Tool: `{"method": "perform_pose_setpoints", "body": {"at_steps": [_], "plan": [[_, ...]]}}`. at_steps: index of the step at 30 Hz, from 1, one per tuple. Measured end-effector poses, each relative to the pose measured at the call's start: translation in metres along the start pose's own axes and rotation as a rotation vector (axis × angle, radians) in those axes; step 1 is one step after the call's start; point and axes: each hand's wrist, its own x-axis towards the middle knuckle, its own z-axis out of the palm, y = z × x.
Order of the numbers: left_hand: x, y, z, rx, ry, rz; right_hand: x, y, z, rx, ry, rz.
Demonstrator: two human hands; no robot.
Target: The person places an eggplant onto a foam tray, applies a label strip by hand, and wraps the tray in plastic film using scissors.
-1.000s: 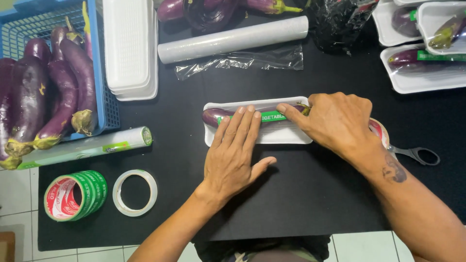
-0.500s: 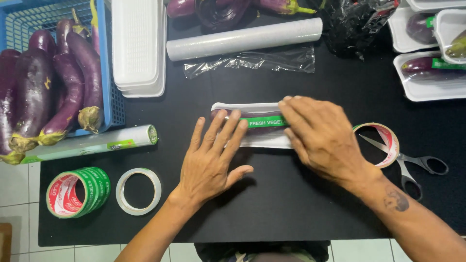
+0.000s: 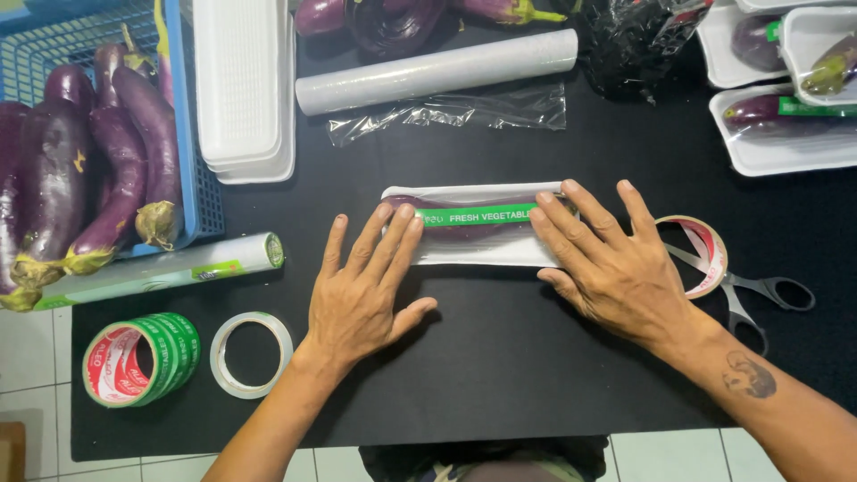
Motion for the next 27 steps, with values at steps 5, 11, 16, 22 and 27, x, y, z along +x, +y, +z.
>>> {"method": "perform_pose_setpoints", "body": {"at_steps": [5, 11, 16, 22, 27], "plan": [[-0.003, 0.007, 0.004, -0.257, 0.007, -0.164, 0.017, -0.018, -0.015, -0.069, 0.107, 0.109], [0.009, 0.019, 0.011, -0.829, -0.043, -0.605, 0.058, -0.041, 0.020, 0.183, -0.095, 0.167], [0.002, 0.019, 0.013, -0.781, 0.002, -0.607, 0.080, -0.030, 0.029, 0.388, -0.136, 0.169], [0.001, 0.019, 0.011, -0.841, 0.048, -0.556, 0.019, 0.035, -0.056, 0.632, -0.210, 0.155], [0.004, 0.019, 0.014, -0.758, 0.057, -0.463, -0.076, 0.111, -0.091, 0.251, -0.344, 0.371]]}}
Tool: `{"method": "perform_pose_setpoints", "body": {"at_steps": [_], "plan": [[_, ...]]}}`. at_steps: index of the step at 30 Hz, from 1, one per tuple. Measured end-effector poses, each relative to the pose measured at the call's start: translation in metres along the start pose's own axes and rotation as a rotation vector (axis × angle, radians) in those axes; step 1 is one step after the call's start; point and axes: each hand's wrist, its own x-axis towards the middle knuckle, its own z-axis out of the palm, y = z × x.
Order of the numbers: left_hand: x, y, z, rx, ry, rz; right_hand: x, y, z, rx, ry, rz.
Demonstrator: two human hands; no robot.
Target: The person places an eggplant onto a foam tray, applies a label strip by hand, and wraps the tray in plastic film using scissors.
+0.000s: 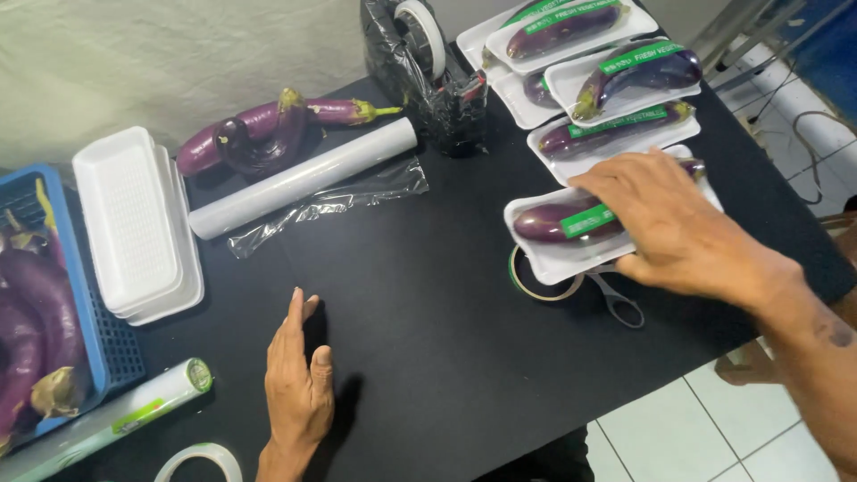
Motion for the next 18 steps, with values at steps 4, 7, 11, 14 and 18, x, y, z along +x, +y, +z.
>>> {"method": "perform_pose_setpoints", "body": {"at_steps": [4, 7, 11, 14, 18], "plan": [[0.001, -0.004, 0.003, 0.027, -0.020, 0.023, -0.040, 0.078, 0.030, -0.213, -0.023, 0.117], [0.000, -0.006, 0.006, 0.059, -0.011, 0.021, -0.050, 0.107, 0.048, -0.305, -0.086, 0.155], [-0.002, -0.011, 0.007, 0.075, -0.019, 0.027, -0.049, 0.122, 0.066, -0.293, -0.050, 0.134], [-0.003, -0.011, 0.007, 0.093, -0.022, 0.030, -0.050, 0.119, 0.069, -0.298, -0.047, 0.148], [-0.002, -0.009, 0.007, 0.117, -0.019, 0.039, -0.050, 0.115, 0.069, -0.389, -0.118, 0.160]]}}
